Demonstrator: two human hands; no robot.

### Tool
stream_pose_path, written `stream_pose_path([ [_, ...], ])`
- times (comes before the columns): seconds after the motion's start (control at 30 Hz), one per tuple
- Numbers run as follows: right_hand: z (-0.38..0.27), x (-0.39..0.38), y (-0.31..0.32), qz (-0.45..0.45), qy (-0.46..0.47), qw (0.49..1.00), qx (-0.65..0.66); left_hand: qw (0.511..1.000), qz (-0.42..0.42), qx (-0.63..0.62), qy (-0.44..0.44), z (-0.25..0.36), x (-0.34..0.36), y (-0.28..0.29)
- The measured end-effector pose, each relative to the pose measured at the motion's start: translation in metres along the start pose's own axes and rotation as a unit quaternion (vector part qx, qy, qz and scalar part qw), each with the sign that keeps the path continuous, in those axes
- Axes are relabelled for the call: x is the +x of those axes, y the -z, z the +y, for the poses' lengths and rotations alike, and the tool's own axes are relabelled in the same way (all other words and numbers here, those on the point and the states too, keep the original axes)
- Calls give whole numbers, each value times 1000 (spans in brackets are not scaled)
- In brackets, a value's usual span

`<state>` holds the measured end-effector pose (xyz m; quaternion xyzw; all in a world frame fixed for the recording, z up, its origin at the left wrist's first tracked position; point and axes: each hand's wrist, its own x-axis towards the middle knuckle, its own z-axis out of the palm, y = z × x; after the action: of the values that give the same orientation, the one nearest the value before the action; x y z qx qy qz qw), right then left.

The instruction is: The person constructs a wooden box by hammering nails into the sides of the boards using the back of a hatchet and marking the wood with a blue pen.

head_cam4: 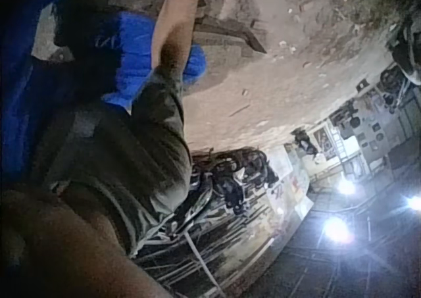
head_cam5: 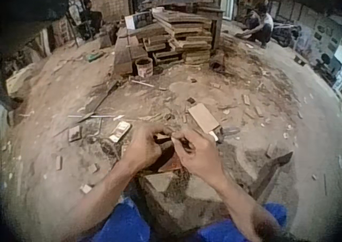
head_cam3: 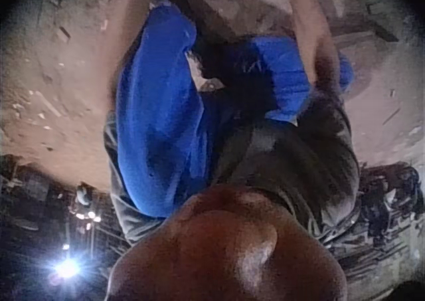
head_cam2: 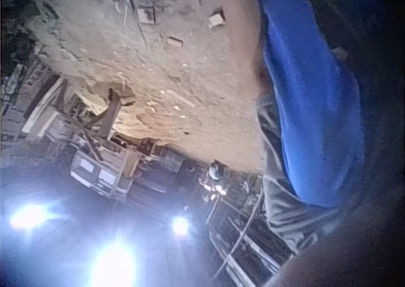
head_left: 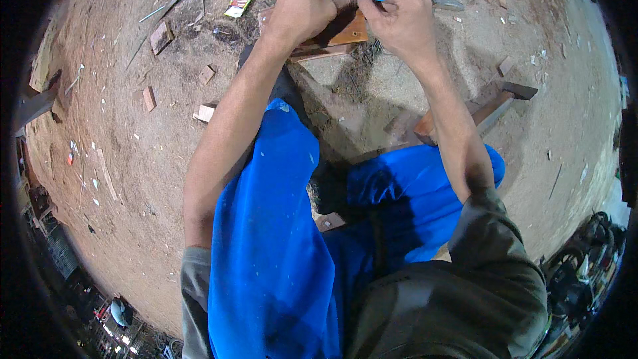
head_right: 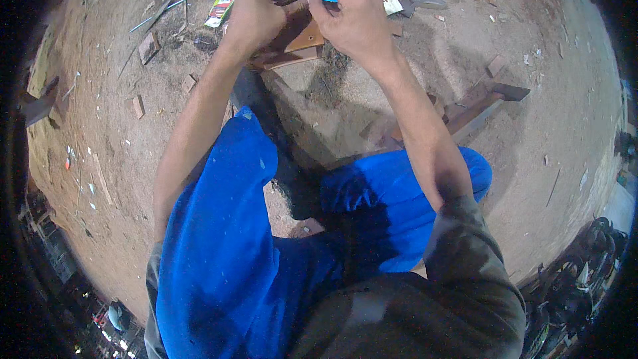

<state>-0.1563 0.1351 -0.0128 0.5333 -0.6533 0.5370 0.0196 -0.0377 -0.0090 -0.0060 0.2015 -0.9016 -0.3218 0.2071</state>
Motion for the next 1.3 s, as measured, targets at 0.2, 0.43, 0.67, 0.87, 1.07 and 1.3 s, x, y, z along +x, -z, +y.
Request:
stream_pose_path([
  [0.2,2,1,-2,32,13,999,4,998,32,-46,29,8,-4,-4],
  [0.43,3,2,-4,43,51,998,-19,993,98,-12,64,11,-12,-15],
  [0.67,9,0,-4,57,63,996,1,994,96,-22,47,13,-11,-17],
  [0.87,7,-3,-3,30,10,999,37,994,80,-32,72,17,-10,-13],
  [1.07,10,-9,1,33,-7,996,85,996,77,-30,46,16,-10,-13],
  [1.3,1,-7,-7,51,-46,995,67,995,65,-15,74,15,-10,-14],
])
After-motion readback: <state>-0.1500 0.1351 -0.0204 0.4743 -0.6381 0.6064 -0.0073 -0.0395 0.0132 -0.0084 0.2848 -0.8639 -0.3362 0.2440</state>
